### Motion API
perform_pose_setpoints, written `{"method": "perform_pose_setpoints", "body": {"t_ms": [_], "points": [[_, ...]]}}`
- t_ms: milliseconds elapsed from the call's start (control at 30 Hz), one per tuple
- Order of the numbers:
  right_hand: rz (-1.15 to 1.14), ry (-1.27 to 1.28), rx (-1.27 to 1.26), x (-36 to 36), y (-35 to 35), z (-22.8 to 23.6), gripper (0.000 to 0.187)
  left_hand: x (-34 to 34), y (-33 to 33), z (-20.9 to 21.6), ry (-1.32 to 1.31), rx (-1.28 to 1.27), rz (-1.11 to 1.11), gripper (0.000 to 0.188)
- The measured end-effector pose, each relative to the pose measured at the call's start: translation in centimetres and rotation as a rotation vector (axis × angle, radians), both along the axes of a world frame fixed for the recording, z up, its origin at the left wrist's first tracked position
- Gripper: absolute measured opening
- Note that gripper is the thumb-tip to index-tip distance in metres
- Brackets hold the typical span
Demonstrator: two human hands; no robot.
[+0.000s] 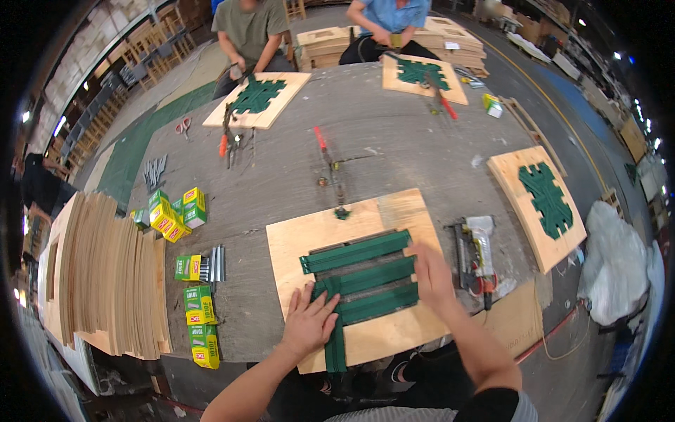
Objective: The person assembles green plastic strips onto a square wooden board using a pneumatic nail gun. They place strips in parallel and perpendicular orientations to form a grid pattern, then secure them with nails.
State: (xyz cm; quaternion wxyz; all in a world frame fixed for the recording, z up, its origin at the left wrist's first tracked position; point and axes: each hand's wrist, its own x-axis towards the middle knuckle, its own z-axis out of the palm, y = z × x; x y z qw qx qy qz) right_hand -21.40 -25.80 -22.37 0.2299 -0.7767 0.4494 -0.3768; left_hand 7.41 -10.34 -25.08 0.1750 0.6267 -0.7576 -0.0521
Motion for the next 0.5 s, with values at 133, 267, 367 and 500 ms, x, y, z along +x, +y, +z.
{"method": "perform_pose_setpoints", "body": {"t_ms": [133, 267, 367, 500], "points": [[-0.056, 0.13, -0.177, -5.7, 11.4, -2.0, 0.032, -1.1, -0.1, 0.1, -0.006, -0.035, -0.03, 0.044], [-0.143, 0.24, -0.216, -5.6, 13.1, -3.4, 0.038, -2.0, 0.0, 0.6, -0.01, -0.051, -0.044, 0.043], [-0.183, 0.245, -0.289, -5.4, 13.0, -3.2, 0.042, -2.3, 0.3, 0.9, -0.036, -0.059, -0.03, 0.044], [-0.185, 0.216, -0.31, -5.1, 12.4, -3.5, 0.045, -2.6, 1.0, 0.8, -0.047, -0.053, 0.009, 0.045]]}}
